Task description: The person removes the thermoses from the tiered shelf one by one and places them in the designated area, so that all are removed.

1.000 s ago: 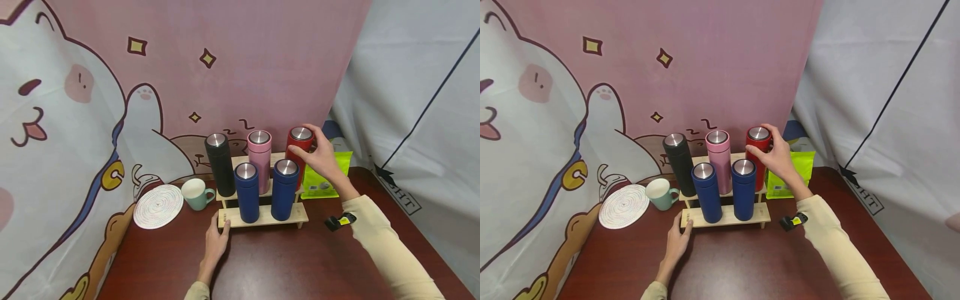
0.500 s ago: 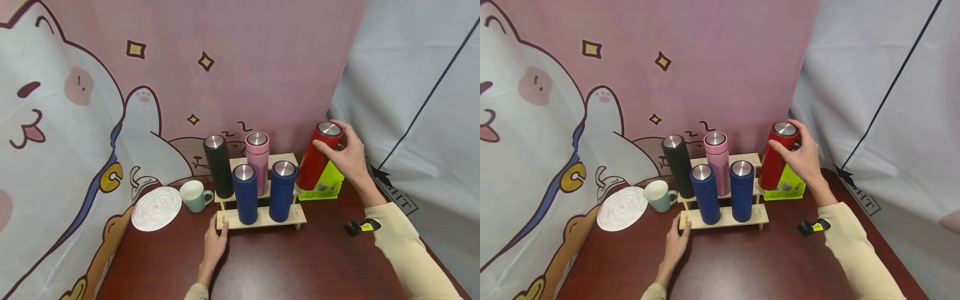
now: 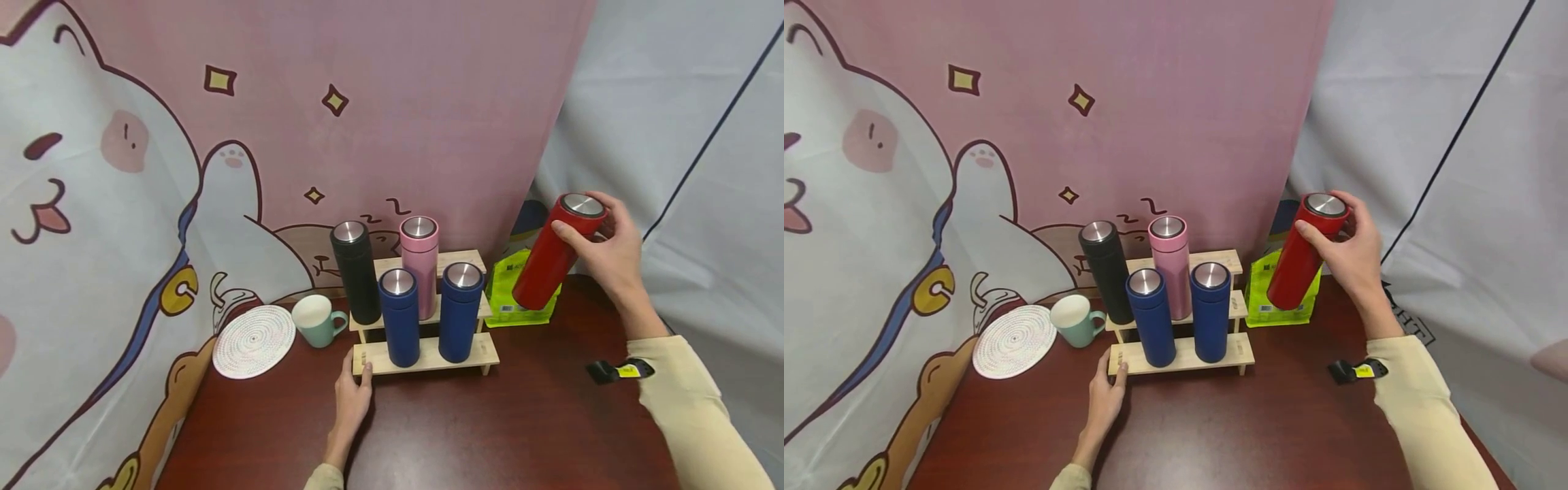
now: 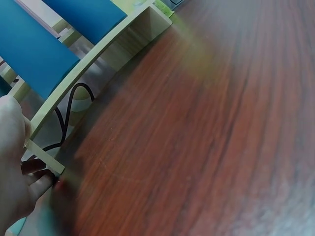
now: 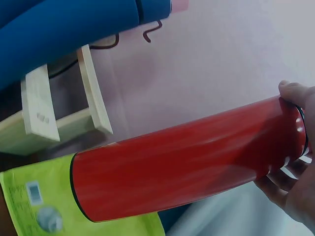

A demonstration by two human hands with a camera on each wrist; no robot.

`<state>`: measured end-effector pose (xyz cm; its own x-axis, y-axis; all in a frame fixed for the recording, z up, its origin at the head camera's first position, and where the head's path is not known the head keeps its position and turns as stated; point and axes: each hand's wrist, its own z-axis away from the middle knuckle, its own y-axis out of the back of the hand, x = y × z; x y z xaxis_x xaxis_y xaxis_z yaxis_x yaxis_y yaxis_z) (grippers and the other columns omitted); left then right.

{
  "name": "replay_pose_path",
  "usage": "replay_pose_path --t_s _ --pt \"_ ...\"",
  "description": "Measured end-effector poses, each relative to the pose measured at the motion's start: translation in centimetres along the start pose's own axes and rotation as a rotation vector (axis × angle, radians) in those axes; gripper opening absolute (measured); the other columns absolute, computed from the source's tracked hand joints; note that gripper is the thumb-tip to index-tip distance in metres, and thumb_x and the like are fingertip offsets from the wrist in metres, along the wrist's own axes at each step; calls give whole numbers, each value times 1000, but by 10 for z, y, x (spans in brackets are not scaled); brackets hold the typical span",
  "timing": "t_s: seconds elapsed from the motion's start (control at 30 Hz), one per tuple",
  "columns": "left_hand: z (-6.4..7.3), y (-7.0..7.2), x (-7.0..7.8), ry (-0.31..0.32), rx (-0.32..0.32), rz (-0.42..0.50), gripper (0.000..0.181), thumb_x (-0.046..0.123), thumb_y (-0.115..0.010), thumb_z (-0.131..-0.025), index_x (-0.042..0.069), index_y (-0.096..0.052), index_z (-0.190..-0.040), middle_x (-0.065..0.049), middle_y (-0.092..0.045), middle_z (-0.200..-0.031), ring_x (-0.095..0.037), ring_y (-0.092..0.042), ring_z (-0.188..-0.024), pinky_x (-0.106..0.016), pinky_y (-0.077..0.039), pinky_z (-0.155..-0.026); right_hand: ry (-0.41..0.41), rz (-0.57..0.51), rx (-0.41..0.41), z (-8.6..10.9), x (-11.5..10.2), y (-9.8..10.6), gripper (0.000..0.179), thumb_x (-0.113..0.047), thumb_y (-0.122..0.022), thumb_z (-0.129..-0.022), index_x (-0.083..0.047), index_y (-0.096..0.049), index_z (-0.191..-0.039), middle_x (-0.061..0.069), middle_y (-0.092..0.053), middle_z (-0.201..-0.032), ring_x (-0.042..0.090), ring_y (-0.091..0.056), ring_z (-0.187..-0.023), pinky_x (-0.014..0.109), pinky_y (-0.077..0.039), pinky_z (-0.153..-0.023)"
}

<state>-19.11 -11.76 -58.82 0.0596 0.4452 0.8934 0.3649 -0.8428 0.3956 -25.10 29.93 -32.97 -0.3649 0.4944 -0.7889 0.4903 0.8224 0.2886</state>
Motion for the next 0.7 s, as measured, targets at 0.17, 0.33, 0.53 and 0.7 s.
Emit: replay_pose_path --t_s 0.17,0.33,0.53,0.7 --pt "0 -2 -1 9 4 14 55 15 -66 -98 1 -47 -148 -21 -60 -141 -39 -56 -130 -56 -44 -106 -6 5 36 2 7 14 64 -21 -78 -88 -24 -52 -146 -10 -62 -124 2 -60 -100 6 -47 -80" --pt "-1 -4 -3 20 15 15 56 15 -66 -98 1 -47 -148 -22 -59 -142 -39 -55 -131 -56 -44 -106 -22 50 46 6 15 29 64 -22 -78 -87 -24 -52 -146 -14 -59 -123 0 -58 -98 4 -45 -78" --pt "-1 -4 -2 12 14 30 56 14 -66 -98 1 -46 -149 -22 -59 -142 -38 -56 -130 -55 -47 -103 -98 122 59 11 28 47 66 -26 -78 -88 -28 -50 -147 -15 -57 -125 -1 -54 -99 4 -42 -78" --pt "-1 -4 -3 13 16 30 56 14 -67 -97 2 -47 -148 -22 -61 -139 -37 -59 -125 -54 -51 -97 -152 184 47 19 40 62 67 -30 -76 -89 -30 -46 -150 -12 -55 -129 -2 -50 -101 3 -40 -77"
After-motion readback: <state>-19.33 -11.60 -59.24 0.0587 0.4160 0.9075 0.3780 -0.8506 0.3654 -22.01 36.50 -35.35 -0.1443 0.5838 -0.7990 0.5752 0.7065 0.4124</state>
